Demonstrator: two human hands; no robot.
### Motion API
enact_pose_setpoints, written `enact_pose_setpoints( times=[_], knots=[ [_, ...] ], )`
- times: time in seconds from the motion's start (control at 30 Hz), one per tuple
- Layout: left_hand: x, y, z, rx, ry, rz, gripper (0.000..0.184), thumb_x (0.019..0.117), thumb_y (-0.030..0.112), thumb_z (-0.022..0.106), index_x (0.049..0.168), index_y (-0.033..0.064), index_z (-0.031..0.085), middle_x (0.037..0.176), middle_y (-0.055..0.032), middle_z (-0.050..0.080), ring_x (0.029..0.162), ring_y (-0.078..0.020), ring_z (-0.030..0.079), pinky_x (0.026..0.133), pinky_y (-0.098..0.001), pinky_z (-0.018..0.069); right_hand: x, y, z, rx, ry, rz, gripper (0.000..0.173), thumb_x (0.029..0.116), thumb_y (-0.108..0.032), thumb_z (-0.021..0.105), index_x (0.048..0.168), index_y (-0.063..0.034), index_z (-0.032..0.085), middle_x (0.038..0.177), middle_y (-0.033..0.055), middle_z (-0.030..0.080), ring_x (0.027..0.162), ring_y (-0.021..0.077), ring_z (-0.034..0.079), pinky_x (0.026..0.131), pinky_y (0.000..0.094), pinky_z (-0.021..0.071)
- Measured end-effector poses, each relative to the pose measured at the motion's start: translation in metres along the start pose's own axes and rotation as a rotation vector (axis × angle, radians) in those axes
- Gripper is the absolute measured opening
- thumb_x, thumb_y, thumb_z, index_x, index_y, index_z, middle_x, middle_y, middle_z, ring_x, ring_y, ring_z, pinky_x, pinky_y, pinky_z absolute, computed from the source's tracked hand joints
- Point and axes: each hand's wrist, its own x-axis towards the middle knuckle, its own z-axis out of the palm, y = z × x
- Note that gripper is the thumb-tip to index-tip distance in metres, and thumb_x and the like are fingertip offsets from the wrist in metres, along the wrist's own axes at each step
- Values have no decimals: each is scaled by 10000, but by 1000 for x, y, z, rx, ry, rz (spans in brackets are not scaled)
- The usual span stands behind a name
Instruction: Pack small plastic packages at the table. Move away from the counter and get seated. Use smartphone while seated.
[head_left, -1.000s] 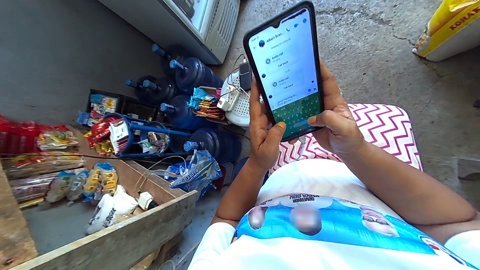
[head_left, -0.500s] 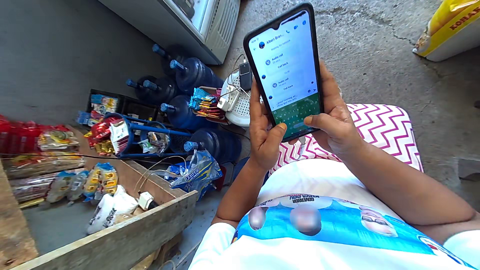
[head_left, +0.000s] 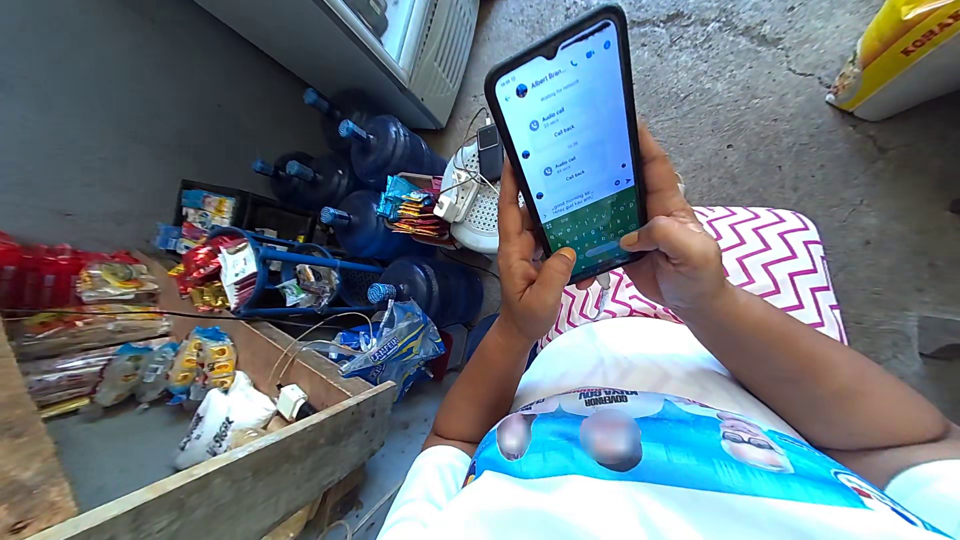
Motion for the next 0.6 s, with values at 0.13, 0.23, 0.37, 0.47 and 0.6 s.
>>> enact_pose_setpoints(
  times=[0.13, 0.23, 0.37, 0.47, 0.6],
  knots=[
    [0, 0, 0, 13, -2, 1, 884, 853, -91, 433, 1608, 105, 17, 1378, -31, 521, 1101, -69, 636, 832, -246, 588, -1, 0, -1, 34, 11, 11, 776, 865, 11, 354, 1604, -153, 184, 1406, -1, 550, 1187, 124, 642, 811, 294, 629],
    [0, -1, 1, 3, 10, -7, 882, 853, -91, 433, 1611, 118, 33, 1364, -40, 540, 1042, -79, 664, 724, -244, 608, 0, 0, 0, 18, 20, 17, 772, 871, 26, 335, 1608, -141, 176, 1401, -4, 549, 1187, 117, 635, 869, 307, 615],
    [0, -1, 0, -6, -1, -2, 872, 860, -91, 431, 1606, 129, 39, 1355, -30, 539, 1050, -69, 660, 727, -235, 607, -1, 1, -1, 28, 12, 22, 764, 884, 19, 330, 1612, -141, 164, 1408, 1, 545, 1190, 120, 634, 859, 301, 616],
    [0, -1, 0, -1, -1, 1, 873, 859, -88, 431, 1607, 118, 32, 1362, -30, 535, 1058, -65, 653, 754, -234, 601, -1, 1, -1, 20, 8, 14, 768, 882, 18, 333, 1614, -131, 157, 1421, 3, 531, 1215, 117, 618, 908, 303, 600],
    [0, -1, 0, 9, -10, 14, 872, 854, -94, 424, 1605, 98, 25, 1371, -35, 526, 1082, -65, 641, 800, -233, 591, -1, 2, -2, 30, -18, -18, 762, 895, -5, 354, 1617, -112, 136, 1448, 3, 511, 1266, 113, 583, 1031, 312, 538]
  ],
)
